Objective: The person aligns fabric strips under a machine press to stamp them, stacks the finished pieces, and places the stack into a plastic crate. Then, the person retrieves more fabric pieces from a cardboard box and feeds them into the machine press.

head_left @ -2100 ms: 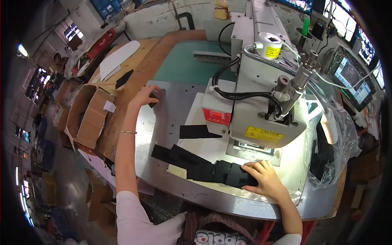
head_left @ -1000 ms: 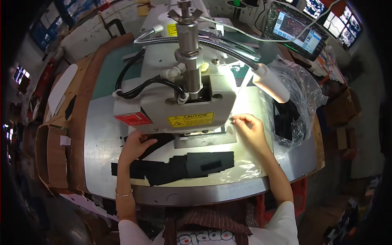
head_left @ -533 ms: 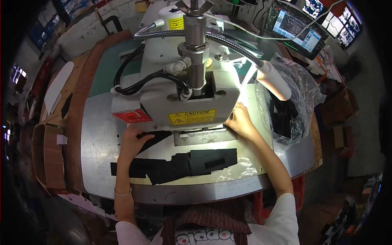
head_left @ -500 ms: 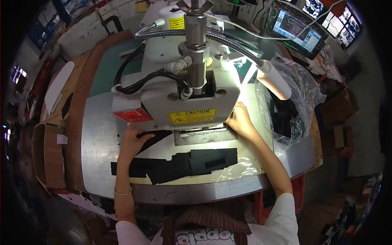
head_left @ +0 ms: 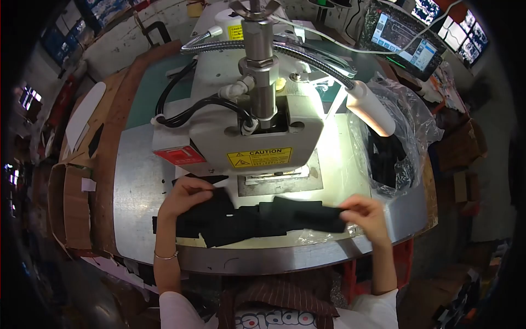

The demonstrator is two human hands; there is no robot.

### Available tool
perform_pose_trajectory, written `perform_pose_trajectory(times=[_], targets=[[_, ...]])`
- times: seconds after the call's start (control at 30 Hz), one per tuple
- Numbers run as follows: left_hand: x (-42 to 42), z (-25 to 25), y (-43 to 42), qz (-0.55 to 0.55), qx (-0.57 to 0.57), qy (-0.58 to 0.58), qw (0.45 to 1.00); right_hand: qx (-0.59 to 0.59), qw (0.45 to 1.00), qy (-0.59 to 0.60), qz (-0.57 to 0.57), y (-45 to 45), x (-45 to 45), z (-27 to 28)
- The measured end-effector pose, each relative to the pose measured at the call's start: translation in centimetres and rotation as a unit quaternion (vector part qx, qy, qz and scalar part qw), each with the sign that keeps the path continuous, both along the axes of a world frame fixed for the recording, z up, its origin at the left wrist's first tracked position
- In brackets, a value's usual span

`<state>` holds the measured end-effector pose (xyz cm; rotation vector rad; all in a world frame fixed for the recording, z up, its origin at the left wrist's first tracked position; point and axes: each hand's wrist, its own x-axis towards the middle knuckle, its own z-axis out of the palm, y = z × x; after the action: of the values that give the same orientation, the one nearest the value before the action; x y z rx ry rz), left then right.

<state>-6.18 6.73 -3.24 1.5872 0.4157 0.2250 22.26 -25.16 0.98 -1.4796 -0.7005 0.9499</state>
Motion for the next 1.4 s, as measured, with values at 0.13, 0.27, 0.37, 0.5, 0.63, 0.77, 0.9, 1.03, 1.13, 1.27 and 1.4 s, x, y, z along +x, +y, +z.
perform_pose_trajectory(times=[0.13, 0.27, 0.37, 0.5, 0.63, 0.77, 0.9, 1.03, 1.13, 1.27, 1.4], targets=[[3.7, 3.1, -3.5, -0.115, 0.037, 0.093, 0.988, 0.021, 0.948, -0.317, -0.020, 2.3, -3.0, -3.7], [6.1, 2.9, -6.4, -0.161, 0.094, 0.075, 0.980, 0.014, 0.951, -0.304, 0.055, 5.0, -4.1, -0.7], [7.1, 2.2, -7.2, -0.165, 0.037, 0.100, 0.981, -0.040, 0.982, -0.158, 0.100, 6.5, -4.0, -3.5], [6.0, 2.7, -6.8, 0.069, 0.220, 0.231, 0.945, -0.095, 0.984, -0.150, 0.033, 8.9, 1.0, -6.9], [5.1, -1.0, -5.2, 0.057, 0.526, 0.002, 0.849, -0.078, 0.953, -0.291, -0.011, 11.0, 2.3, -7.3], [5.2, -1.2, -5.8, -0.015, 0.557, 0.040, 0.829, -0.074, 0.951, -0.298, -0.036, 11.6, 2.1, -7.7], [4.9, -1.1, -6.2, -0.033, 0.584, 0.062, 0.809, -0.069, 0.941, -0.323, -0.070, 11.0, 1.1, -6.0], [4.9, -1.0, -6.3, -0.037, 0.592, 0.062, 0.803, 0.042, 0.867, -0.492, -0.064, 8.7, 0.4, -6.5], [5.0, -1.1, -6.4, -0.035, 0.613, 0.064, 0.787, 0.020, 0.814, -0.580, 0.002, 7.0, -0.4, -5.9], [4.9, -1.0, -6.6, -0.041, 0.633, 0.062, 0.771, 0.002, 0.772, -0.635, 0.024, 6.4, -0.8, -6.0], [4.8, -0.8, -6.4, -0.056, 0.656, 0.062, 0.750, 0.006, 0.761, -0.649, 0.024, 6.5, -0.8, -6.2]])
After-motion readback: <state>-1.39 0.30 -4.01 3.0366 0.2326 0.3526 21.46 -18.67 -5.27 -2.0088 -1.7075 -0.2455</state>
